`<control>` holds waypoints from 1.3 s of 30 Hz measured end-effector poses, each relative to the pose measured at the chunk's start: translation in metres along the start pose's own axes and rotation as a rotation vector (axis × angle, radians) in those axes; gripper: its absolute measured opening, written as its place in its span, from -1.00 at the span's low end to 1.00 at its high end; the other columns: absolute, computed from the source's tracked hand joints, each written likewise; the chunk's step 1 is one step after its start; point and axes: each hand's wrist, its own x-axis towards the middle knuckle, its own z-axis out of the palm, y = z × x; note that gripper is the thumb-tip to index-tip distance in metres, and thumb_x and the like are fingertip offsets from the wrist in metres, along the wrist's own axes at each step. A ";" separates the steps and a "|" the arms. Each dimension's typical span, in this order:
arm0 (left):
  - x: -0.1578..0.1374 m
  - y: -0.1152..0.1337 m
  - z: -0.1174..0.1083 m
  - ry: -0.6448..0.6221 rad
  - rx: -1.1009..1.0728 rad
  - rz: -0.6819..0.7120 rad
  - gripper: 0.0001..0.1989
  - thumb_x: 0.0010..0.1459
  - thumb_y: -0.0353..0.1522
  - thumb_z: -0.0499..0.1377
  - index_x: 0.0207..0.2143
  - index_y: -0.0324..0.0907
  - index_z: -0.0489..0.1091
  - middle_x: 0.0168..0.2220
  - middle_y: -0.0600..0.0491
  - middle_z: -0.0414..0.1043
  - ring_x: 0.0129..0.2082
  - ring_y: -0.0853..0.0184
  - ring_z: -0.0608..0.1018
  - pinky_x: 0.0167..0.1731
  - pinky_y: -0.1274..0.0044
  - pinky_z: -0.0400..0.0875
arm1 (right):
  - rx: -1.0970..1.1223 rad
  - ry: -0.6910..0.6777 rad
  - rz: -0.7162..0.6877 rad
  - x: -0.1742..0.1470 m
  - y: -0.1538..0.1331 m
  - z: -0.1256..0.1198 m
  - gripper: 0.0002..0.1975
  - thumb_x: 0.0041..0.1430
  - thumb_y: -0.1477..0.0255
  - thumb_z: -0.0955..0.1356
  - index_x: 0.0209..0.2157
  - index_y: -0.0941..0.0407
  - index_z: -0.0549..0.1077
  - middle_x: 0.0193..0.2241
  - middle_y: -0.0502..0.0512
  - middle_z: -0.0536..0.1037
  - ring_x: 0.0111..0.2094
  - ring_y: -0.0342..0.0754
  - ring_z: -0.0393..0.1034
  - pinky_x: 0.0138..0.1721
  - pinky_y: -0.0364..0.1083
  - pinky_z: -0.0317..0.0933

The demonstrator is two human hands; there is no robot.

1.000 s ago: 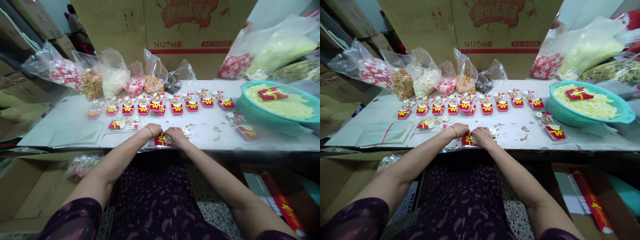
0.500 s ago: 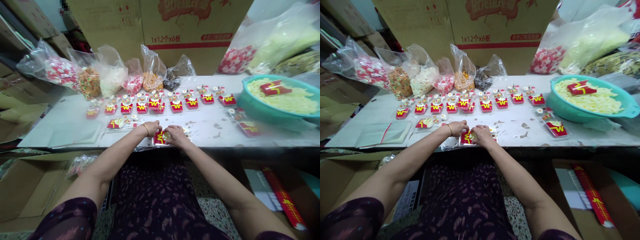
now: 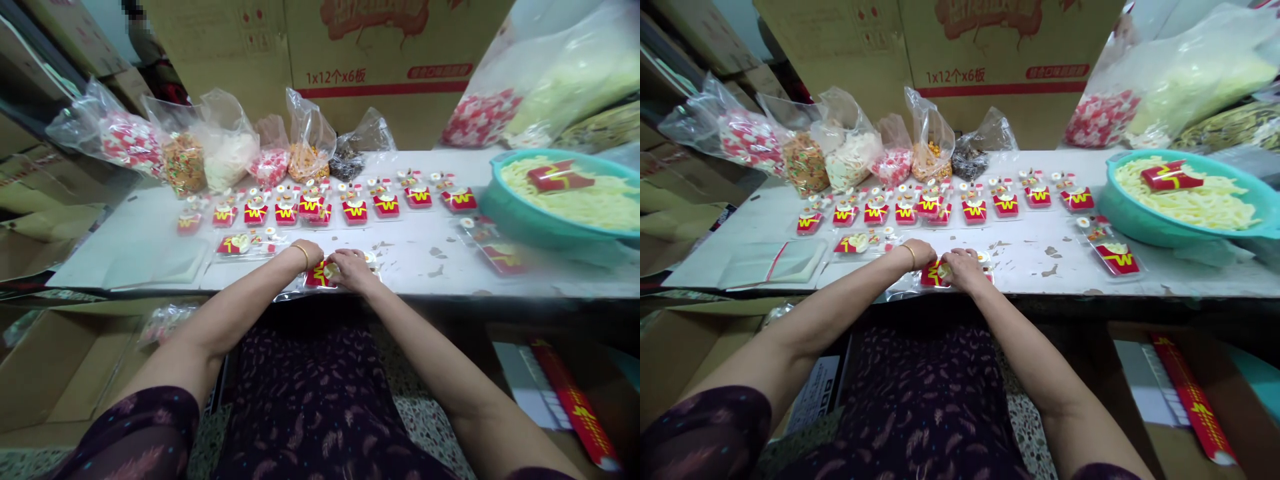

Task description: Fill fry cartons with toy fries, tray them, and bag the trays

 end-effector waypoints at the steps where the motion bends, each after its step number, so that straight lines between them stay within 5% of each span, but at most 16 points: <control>1: -0.004 0.000 -0.002 -0.025 0.048 0.005 -0.83 -0.11 -0.40 0.13 -0.41 -0.13 0.48 -0.36 -0.08 0.47 -0.33 0.18 0.47 -0.34 0.44 0.27 | 0.007 0.003 -0.002 0.000 -0.001 0.000 -0.60 -0.13 0.30 0.40 -0.18 0.07 0.37 -0.15 0.15 0.45 0.02 0.04 0.17 0.00 0.08 -0.07; 6: -0.017 -0.009 0.001 0.022 0.080 0.079 -0.76 -0.06 -0.46 0.05 -0.36 -0.06 0.46 -0.33 0.04 0.47 -0.35 0.32 0.46 -0.39 0.55 0.24 | 0.146 0.195 -0.019 -0.016 0.014 -0.006 -0.58 -0.07 0.29 0.37 -0.11 0.08 0.37 -0.12 0.14 0.45 0.00 0.05 0.20 -0.02 0.04 0.02; 9: -0.019 -0.017 0.007 0.053 0.059 0.111 -0.75 -0.07 -0.48 0.04 -0.37 -0.06 0.45 -0.32 0.07 0.47 -0.33 0.36 0.45 -0.40 0.59 0.23 | 0.287 0.416 0.294 -0.037 0.045 -0.010 -0.67 0.03 0.26 0.28 -0.20 0.14 0.44 -0.22 0.17 0.49 -0.20 0.01 0.34 -0.18 -0.03 0.17; 12: -0.017 -0.020 0.010 0.088 0.001 0.150 -0.76 -0.05 -0.47 0.04 -0.37 -0.09 0.45 -0.33 0.07 0.48 -0.33 0.37 0.44 -0.38 0.61 0.24 | 0.491 0.363 0.581 -0.051 0.072 -0.008 -0.70 -0.01 0.23 0.27 -0.43 0.15 0.50 -0.54 0.08 0.50 -0.46 -0.06 0.35 -0.41 -0.10 0.20; 18: 0.007 0.012 0.016 0.260 -0.291 0.209 -0.80 -0.04 -0.50 0.04 -0.40 -0.19 0.44 -0.39 0.07 0.47 -0.37 0.42 0.44 -0.31 0.62 0.28 | 0.981 0.301 0.690 -0.033 0.047 0.012 -0.79 -0.23 0.30 0.38 -0.57 0.16 0.41 -0.77 -0.09 0.32 -0.73 -0.21 0.16 -0.72 -0.20 0.07; 25: 0.039 0.057 0.034 0.498 -0.717 0.194 -0.84 -0.03 -0.50 0.05 -0.44 -0.27 0.43 -0.42 0.04 0.45 -0.37 0.43 0.44 -0.29 0.60 0.31 | 0.980 0.387 0.684 -0.011 0.013 0.027 -0.87 -0.17 0.42 0.31 -0.46 0.12 0.36 -0.75 -0.14 0.30 -0.75 -0.21 0.17 -0.72 -0.21 0.13; 31: 0.018 0.028 0.033 0.601 -0.944 0.121 -0.62 0.08 -0.39 0.01 -0.02 -0.18 0.27 -0.36 0.07 0.40 -0.46 0.48 0.41 -0.36 0.58 0.34 | 1.182 0.300 0.643 -0.020 0.019 0.014 -0.86 -0.09 0.35 0.30 -0.49 0.15 0.35 -0.66 -0.07 0.36 -0.68 -0.22 0.24 -0.69 -0.22 0.17; 35: -0.024 -0.001 0.040 0.689 -0.653 0.076 -0.42 0.03 -0.15 0.07 0.09 -0.16 0.13 -0.13 -0.08 0.33 -0.17 0.28 0.40 -0.13 0.40 0.27 | 0.963 0.346 0.521 -0.033 0.024 0.001 -0.74 0.00 0.27 0.26 -0.38 0.16 0.43 -0.47 0.07 0.47 -0.52 -0.14 0.35 -0.53 -0.14 0.26; 39: -0.051 -0.003 0.064 0.502 -0.175 -0.050 -0.01 -0.37 0.02 0.26 0.12 -0.21 0.07 0.07 -0.24 0.13 0.06 -0.07 0.17 0.04 0.11 -0.07 | 0.431 0.258 0.045 -0.028 0.019 -0.006 -0.46 -0.10 0.15 0.35 -0.06 0.08 0.35 -0.03 0.18 0.35 -0.02 0.08 0.21 -0.06 0.06 0.15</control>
